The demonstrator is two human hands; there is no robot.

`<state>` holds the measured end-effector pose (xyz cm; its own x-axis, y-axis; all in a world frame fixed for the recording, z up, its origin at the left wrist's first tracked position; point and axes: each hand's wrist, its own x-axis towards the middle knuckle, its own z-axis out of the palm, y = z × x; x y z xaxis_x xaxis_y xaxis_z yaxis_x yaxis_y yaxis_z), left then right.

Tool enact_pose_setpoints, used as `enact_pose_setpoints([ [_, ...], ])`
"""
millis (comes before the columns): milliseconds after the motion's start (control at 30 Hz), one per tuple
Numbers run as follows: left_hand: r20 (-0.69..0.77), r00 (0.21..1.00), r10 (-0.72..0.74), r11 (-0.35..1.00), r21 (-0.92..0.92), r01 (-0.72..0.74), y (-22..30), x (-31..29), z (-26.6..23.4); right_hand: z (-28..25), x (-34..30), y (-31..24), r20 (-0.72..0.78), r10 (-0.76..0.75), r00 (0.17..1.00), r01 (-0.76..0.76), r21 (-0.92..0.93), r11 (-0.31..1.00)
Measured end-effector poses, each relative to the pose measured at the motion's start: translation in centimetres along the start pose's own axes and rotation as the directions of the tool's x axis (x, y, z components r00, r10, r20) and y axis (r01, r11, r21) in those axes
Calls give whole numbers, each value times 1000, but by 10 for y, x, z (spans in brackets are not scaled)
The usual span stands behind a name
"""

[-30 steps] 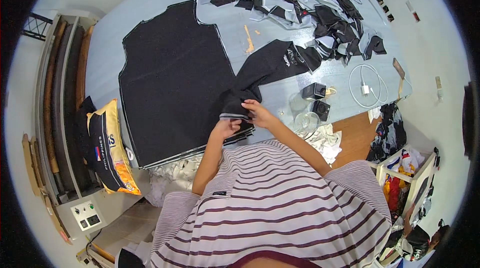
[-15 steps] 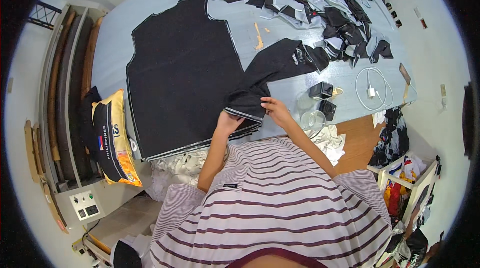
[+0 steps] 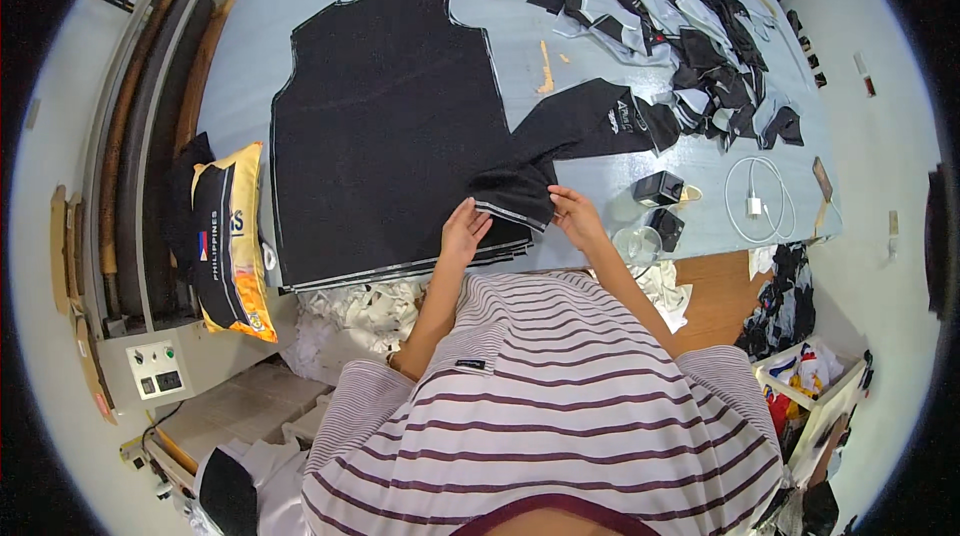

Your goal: Organizing and aligning cut fabric pieces on a workbench for further processing.

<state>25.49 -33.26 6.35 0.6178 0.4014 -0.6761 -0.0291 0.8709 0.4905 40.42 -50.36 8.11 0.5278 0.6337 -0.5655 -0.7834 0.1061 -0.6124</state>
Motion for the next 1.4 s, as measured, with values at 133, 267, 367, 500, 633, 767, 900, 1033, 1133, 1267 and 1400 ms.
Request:
enact_pose_setpoints([
  [133, -38, 995, 95, 993, 68, -92, 5, 0, -7, 1, -4, -1, -3, 10, 1000, -10, -37, 999],
  [267, 24, 995, 100, 993, 62, -101, 8, 1, -5, 1, -8, 1, 17, -5, 1000, 6, -30, 1000],
  [367, 163, 968, 188, 941, 251, -225, 8, -1, 10, 0, -5, 2, -7, -10, 1000, 10, 44, 999],
  [500, 733, 510, 450, -288, 660, -694, 11, -12, 42, 6, -7, 0, -32, -19, 999, 23, 124, 992],
  [633, 732, 561, 386, -160, 653, -741, 15, -5, 63, 12, -1, -9, 12, -64, 998, 60, 196, 979],
  [767, 432, 812, 392, 148, 842, -519, 22, -14, 81, 46, -8, -44, -72, -235, 969, 246, 314, 917],
  [900, 341, 940, 23, 956, 267, -120, 37, -29, 99, 61, -18, -43, -43, -467, 883, 467, -4, 884],
  [1033, 282, 959, -7, 986, 163, -41, 48, -36, 94, 80, -40, -20, 138, -601, 787, 547, -606, 577],
  [1133, 237, 971, -36, 968, 249, -24, 50, -27, 80, 95, -50, -6, 285, -704, 650, 528, -836, 149],
  [1267, 200, 973, -112, 933, 359, 33, 62, -41, 76, 95, -43, 10, 351, -713, 607, 487, -873, -15],
  [1400, 182, 967, -175, 893, 444, 78, 86, -60, 67, 115, -44, 15, 313, -688, 655, 452, -892, 24],
])
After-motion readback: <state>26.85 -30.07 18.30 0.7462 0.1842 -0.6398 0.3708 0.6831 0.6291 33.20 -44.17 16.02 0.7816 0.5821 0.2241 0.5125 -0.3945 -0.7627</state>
